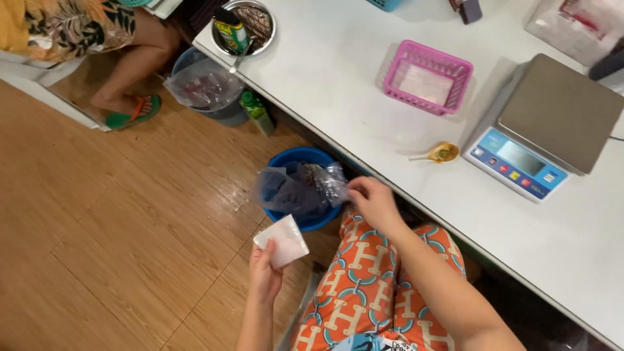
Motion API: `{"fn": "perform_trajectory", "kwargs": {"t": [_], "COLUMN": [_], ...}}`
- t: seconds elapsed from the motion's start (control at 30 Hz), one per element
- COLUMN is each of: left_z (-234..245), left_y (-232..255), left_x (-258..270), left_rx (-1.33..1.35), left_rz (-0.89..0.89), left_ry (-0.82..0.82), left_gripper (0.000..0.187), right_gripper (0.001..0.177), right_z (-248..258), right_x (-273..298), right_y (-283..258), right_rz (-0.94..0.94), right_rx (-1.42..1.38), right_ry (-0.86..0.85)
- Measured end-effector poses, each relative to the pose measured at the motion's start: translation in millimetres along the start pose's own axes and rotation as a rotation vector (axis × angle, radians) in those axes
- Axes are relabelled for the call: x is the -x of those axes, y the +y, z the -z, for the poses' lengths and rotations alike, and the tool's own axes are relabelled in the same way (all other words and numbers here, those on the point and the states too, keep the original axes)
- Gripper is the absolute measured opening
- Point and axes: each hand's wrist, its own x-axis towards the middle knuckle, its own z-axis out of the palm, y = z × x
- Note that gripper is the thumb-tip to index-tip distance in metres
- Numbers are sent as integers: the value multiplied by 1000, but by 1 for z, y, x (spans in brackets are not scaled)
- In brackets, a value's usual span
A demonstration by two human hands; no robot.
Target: The person scoops a white granular substance from a blue bucket into small plastic bags using a wooden spoon, then places the filled bags into a pink basket. The person repeats this process for multiple bags.
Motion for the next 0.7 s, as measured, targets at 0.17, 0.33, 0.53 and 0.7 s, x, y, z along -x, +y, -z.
{"fn": "perform_trajectory", "kwargs": {"t": [0.17, 0.33, 0.53, 0.7], "left_z": [-1, -16, -67, -103], "left_y": [8, 7, -1, -6], "left_x": [3, 4, 13, 40], "left_rx": [34, 8, -32, -332], "left_rz": [-17, -1, -56, -147], "left_ry": [11, 41, -49, -292], "left_gripper": [29, 30, 35, 39], "right_gripper": [37, 58, 62, 24], "right_z": [-83, -75, -21, -17], "right_x": [-73, -63, 35, 74], "right_y": [36, 20, -66, -62], "right_rz": [-267, -316, -557, -445], "right_rx": [270, 281, -615, -629], "right_ry": [-502, -571, -598, -211]}}
